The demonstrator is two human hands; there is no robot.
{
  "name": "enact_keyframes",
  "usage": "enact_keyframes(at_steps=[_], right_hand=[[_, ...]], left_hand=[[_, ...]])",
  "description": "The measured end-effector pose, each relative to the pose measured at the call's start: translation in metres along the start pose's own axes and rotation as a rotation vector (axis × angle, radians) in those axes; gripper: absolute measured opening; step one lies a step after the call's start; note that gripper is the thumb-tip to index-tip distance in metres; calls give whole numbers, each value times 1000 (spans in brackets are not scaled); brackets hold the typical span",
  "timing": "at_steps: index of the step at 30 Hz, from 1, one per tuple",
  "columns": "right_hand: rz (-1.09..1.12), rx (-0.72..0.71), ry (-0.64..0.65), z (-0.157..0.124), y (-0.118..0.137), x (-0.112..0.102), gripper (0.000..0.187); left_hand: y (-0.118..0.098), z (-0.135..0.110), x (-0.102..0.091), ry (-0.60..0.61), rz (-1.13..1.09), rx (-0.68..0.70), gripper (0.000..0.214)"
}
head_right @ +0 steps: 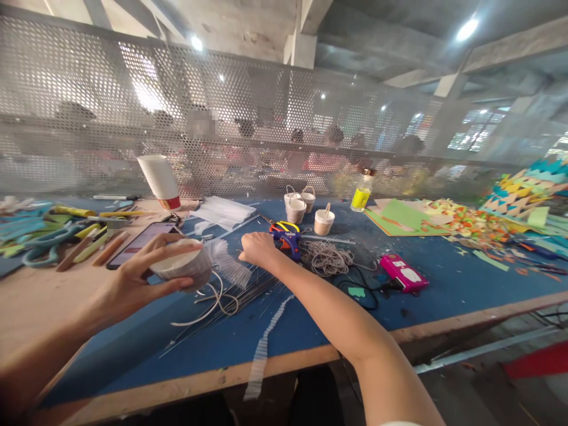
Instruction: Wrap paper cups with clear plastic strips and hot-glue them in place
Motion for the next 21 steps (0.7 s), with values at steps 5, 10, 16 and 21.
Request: enact_keyframes(at_steps=[5,10,16,21], right_hand=[[119,44,-167,-6,-16,-26,14],[436,-46,-343,-17,-39,-60,21],[1308,-216,-412,-45,-42,-74,20],[1108,-205,-559,-65,-40,-79,24]], left_hand=[[-4,-1,-1,-32,-35,-14,44],[-1,-2,5,32,36,28,47],[0,-3,10,77,63,18,46],[-4,-4,12,64,49,17,44]])
Point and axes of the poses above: each hand's wrist, its own z-axis towards the middle knuckle, its own x-axis out of the palm, y = z × x, the point moved 10 cm from there along z, towards the middle knuckle, and after that the axes turned 8 degrees about -x, right-handed, at the moved point
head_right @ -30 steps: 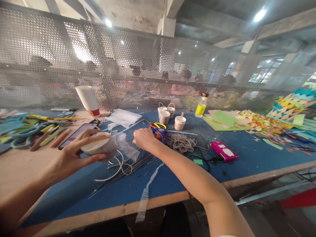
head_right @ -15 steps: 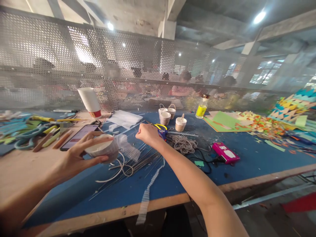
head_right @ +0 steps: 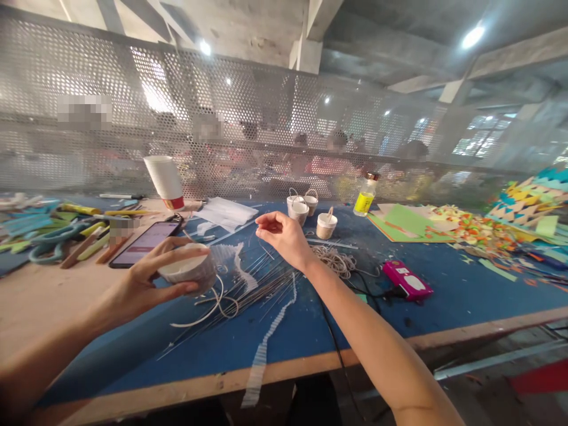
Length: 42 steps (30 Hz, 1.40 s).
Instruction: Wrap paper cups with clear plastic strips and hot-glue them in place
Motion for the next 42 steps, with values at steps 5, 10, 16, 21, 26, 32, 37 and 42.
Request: enact_keyframes(at_steps=[5,10,16,21,26,32,37,42], right_hand=[[-405,-259,-157,-7,27,-10,15],[-296,-199,-218,-14,38,-12,17],[-59,-206,-75,-24,67,15,11],[-137,-383,48,-37,100,41,14],[-432,-531,-171,-36,114,3,17],[-81,-294,-781,-21,64,-132,25],[-17,-235,-505,-19,67,-76,14],[-110,-237,143,-43,77,64,12]], left_hand=[[-2,0,2,0,4,10,43],[-5,-2,4,22,23,-1,45],[-10,-3,8,89,19,-21,47],[-13,-3,10,111,-3,-19,49],[-9,-3,11,120,-6,-42,49],[0,-1,13,122,-4,-95,47],[-4,1,15,118,15,-95,47],[-16,0,16,133,-6,-29,46]])
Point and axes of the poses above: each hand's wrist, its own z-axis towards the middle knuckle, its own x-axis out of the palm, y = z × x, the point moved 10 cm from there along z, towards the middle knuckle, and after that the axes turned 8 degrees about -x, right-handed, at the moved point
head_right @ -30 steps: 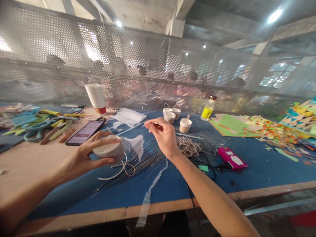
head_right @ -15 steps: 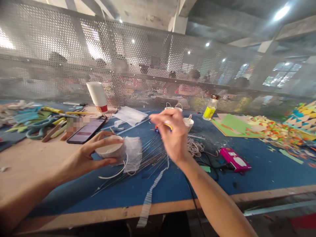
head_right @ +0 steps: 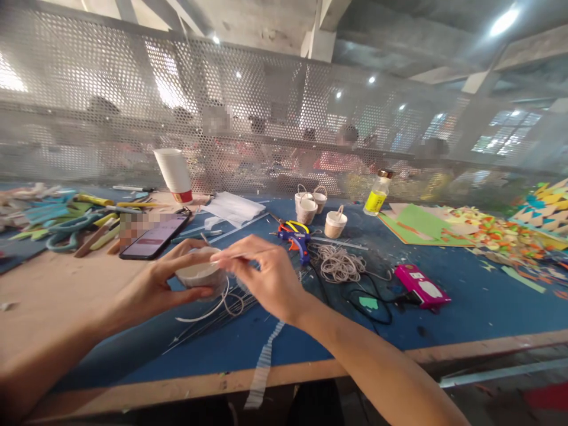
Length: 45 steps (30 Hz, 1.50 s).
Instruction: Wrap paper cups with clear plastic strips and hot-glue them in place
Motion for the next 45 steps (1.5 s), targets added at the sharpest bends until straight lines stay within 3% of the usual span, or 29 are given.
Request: enact_keyframes(at_steps=[3,12,18,30,37,43,45], right_hand=[[-68,-105,33,-5,10,18,10],[-110,-197,48,-6,22,16,11],[-189,-277,190,-10,22,30,12],[-200,-289,408,-4,23,29,11],[-214,-261,428,-4,14,25,11],[-71,-199,307,1,16,10,12],[-54,-194,318,1,17,10,13]], left_hand=[[-4,-1,0,5,-11,27,47],[-7,-2,2,38,-30,26,43],[-14,-3,4,59,-14,68,36],[-15,-7,14,127,-9,109,40],[-10,-8,14,95,-57,89,37],[-8,-7,13,118,-9,70,41],[-8,-7,13,124,-9,68,42]])
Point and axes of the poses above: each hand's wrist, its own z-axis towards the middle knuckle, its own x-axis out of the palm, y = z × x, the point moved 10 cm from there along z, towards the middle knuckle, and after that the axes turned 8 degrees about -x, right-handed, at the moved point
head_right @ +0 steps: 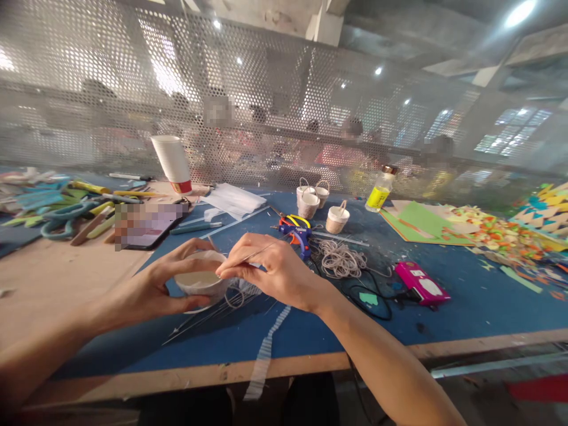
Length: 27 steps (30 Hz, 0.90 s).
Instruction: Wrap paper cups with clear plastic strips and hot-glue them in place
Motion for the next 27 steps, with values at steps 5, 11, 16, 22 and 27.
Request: enact_keyframes(at_steps=[5,11,16,22,27], right_hand=[[-78,-17,117,-2,-2,11,11],[-206,-45,142,-4,-8,14,11],[-154,-2,34,-2,-6,1,13],[-115,-39,-55,0,7,-1,11],[-240,-80,-12,-3,16,18,14]], left_hand=[[0,-1,4,-19,-22,37,39],[0,0,8,-1,-22,33,40],[-1,0,1,-32,10,29,45],[-5,0,-1,-41,12,51,42],[-10,1,1,-15,0,61,38]])
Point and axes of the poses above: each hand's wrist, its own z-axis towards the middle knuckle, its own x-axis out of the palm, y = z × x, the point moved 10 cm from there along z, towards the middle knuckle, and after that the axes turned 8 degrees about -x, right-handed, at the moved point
